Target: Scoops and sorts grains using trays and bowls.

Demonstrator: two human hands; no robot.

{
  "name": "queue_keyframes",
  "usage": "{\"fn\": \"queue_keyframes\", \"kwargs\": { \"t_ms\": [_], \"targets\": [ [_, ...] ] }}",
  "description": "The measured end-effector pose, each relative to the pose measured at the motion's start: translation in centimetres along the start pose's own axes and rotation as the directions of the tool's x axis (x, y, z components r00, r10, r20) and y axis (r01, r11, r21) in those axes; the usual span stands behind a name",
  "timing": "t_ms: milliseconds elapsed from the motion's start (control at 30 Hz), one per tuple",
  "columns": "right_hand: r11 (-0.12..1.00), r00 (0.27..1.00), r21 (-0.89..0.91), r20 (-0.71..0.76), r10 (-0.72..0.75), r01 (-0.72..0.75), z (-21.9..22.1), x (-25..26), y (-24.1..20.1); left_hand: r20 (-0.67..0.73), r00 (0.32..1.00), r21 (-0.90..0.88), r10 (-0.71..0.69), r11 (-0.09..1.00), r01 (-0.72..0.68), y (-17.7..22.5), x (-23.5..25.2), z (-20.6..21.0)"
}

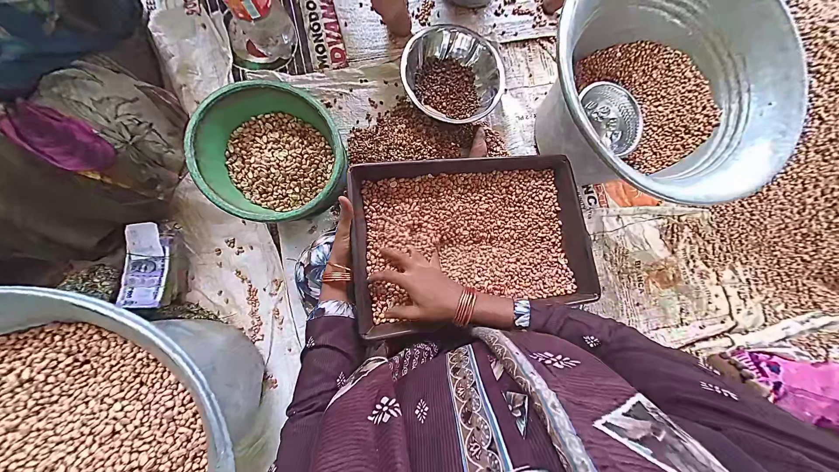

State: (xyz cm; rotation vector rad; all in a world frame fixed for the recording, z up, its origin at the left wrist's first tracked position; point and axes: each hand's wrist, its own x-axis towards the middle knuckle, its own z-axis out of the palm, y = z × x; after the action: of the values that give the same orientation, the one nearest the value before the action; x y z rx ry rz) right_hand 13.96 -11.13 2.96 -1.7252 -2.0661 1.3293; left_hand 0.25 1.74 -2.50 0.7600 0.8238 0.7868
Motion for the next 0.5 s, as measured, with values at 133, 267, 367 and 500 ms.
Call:
{"fn": "queue_keyframes", "kwargs": {
  "t_ms": [133, 267, 367, 500],
  "targets": [
    [0.951, 0.971, -0.203, 0.015, -0.237, 0.235, 1.7, -1.3, 0.9, 0.007, 1.0, 0.007, 0.021, 1.0, -0.021, 0.0, -0.4, 0.0],
    [0.942, 0.991, -0.315, -0.031, -0.132, 0.116, -0.4, -7.6, 6.5, -0.009, 1.0, 0.014, 0.009, 1.0, -0.008, 0.1, -1.0, 0.6],
    [0.898, 0.979, -0.419, -0.196, 0.054, -0.133, -3.0, -13.0, 11.7, -0.039, 0.999, 0.052, 0.008, 0.999, -0.006, 0.1, -0.9, 0.6],
    [0.872, 0.855, -0.308, -0.477, 0.205, -0.381, -5.2, -15.7, 17.9, -0.082, 0.996, 0.025, -0.029, 0.999, 0.031, 0.2, -1.4, 0.8]
  ]
}}
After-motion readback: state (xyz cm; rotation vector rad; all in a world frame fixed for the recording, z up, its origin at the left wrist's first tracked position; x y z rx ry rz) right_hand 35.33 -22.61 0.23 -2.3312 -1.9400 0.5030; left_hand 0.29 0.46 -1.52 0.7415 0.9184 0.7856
